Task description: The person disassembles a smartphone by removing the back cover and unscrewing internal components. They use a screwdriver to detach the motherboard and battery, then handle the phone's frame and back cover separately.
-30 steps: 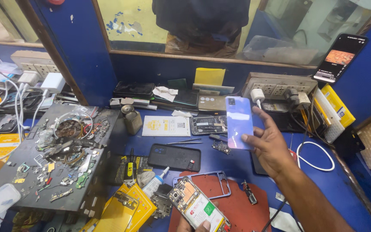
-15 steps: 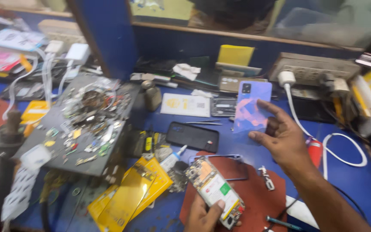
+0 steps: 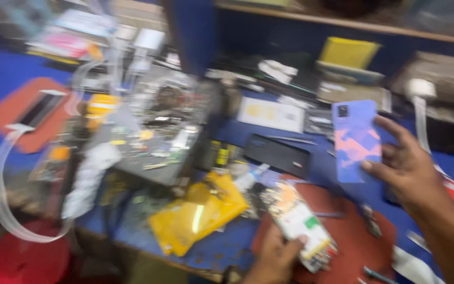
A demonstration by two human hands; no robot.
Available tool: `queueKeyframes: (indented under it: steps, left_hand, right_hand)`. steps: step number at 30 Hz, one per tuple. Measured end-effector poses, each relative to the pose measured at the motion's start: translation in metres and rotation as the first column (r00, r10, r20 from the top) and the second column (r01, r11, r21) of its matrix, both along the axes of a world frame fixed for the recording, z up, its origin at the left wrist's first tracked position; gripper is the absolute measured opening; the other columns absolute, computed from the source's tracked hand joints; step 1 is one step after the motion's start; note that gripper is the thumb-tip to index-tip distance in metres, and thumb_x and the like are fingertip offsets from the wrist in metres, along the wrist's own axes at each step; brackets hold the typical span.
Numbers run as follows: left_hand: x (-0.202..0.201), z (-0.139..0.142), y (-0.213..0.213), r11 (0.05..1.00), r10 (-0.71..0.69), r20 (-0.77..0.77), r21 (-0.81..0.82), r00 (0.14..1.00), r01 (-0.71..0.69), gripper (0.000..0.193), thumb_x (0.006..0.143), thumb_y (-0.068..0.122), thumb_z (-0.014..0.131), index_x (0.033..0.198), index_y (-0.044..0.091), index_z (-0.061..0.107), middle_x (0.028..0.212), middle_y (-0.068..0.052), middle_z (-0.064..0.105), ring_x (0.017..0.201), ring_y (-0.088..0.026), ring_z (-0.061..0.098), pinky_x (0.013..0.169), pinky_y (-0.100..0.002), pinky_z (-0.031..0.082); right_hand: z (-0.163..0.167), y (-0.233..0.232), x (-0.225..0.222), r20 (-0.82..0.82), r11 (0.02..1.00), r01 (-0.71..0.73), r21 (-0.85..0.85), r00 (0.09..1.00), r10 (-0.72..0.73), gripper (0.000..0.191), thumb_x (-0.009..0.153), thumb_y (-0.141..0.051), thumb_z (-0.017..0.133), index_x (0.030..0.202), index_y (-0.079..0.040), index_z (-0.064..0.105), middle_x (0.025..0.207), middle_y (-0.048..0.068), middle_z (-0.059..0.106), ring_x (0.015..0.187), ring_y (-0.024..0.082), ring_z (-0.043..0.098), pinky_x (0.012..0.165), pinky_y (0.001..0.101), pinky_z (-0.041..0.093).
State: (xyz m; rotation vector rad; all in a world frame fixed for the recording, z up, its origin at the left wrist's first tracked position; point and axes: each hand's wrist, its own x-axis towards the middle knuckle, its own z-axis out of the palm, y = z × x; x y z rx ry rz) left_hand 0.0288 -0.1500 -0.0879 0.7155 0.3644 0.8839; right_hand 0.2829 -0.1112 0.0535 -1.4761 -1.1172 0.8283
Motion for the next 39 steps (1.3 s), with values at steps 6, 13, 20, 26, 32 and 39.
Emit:
queueKeyframes:
  steps: [6, 13, 20, 26, 32, 39]
  left_hand:
    - [-0.003, 0.029, -0.008, 0.984, -0.078, -0.042, -0.164, 0.996, 0.07, 0.051, 0.092, 0.003, 0.055, 0.141, 0.001, 0.041, 0.119, -0.016, 0.068, 0.094, -0.026, 0.074, 0.072, -0.043, 0.066]
    - [-0.003, 0.047, -0.011, 0.984, -0.075, -0.093, -0.171, 0.993, 0.059, 0.044, 0.098, 0.003, 0.054, 0.139, -0.005, 0.041, 0.123, -0.026, 0.065, 0.099, -0.029, 0.074, 0.078, -0.046, 0.066]
    - [-0.006, 0.045, -0.013, 0.979, -0.078, -0.052, -0.193, 0.996, 0.067, 0.045, 0.098, 0.002, 0.053, 0.141, -0.002, 0.038, 0.139, -0.024, 0.059, 0.11, -0.029, 0.069, 0.082, -0.049, 0.065]
    - [-0.006, 0.046, -0.013, 0.985, -0.096, -0.057, -0.148, 0.994, 0.086, 0.047, 0.099, 0.002, 0.051, 0.143, -0.002, 0.034, 0.141, -0.026, 0.057, 0.113, -0.031, 0.069, 0.084, -0.049, 0.066]
    - [-0.008, 0.046, -0.013, 0.989, -0.11, -0.115, -0.115, 0.987, 0.097, 0.045, 0.101, 0.003, 0.049, 0.143, -0.004, 0.035, 0.142, -0.024, 0.057, 0.113, -0.03, 0.07, 0.086, -0.046, 0.066]
    - [-0.012, 0.038, -0.018, 0.993, -0.114, -0.211, -0.015, 0.971, 0.113, 0.036, 0.107, 0.004, 0.051, 0.139, -0.01, 0.049, 0.127, -0.024, 0.067, 0.109, -0.027, 0.071, 0.093, -0.041, 0.062]
  right_hand:
    - [-0.039, -0.042, 0.073, 0.074, 0.935, 0.217, -0.279, 0.976, -0.204, 0.089, 0.079, 0.012, 0.067, 0.16, -0.007, 0.034, 0.116, 0.019, 0.071, 0.104, 0.021, 0.069, 0.087, 0.0313, 0.056]
    - [-0.042, -0.07, 0.083, 0.435, 0.907, 0.364, -0.214, 0.867, -0.245, 0.073, 0.082, 0.001, 0.077, 0.149, -0.005, 0.049, 0.118, 0.014, 0.069, 0.102, 0.018, 0.069, 0.086, 0.0315, 0.057]
    - [-0.009, -0.096, 0.025, 0.871, 0.959, 0.281, 0.048, 0.458, -0.178, 0.029, 0.092, -0.003, 0.076, 0.12, -0.002, 0.072, 0.111, 0.014, 0.075, 0.102, 0.027, 0.072, 0.089, 0.0372, 0.057]
    - [-0.026, -0.127, -0.059, 0.617, 1.0, 0.013, 0.015, 0.787, -0.019, 0.026, 0.082, -0.002, 0.075, 0.108, -0.004, 0.072, 0.102, 0.008, 0.079, 0.089, 0.016, 0.08, 0.077, 0.0279, 0.063]
    - [-0.041, -0.134, -0.09, 0.605, 0.996, 0.022, 0.081, 0.794, -0.067, 0.027, 0.085, -0.002, 0.076, 0.11, -0.004, 0.068, 0.093, 0.009, 0.077, 0.076, 0.016, 0.077, 0.062, 0.0275, 0.06]
    - [-0.039, -0.133, -0.097, 0.753, 0.974, -0.131, 0.183, 0.656, -0.053, 0.035, 0.085, 0.002, 0.076, 0.117, 0.001, 0.061, 0.097, 0.013, 0.071, 0.083, 0.028, 0.073, 0.069, 0.0356, 0.059]
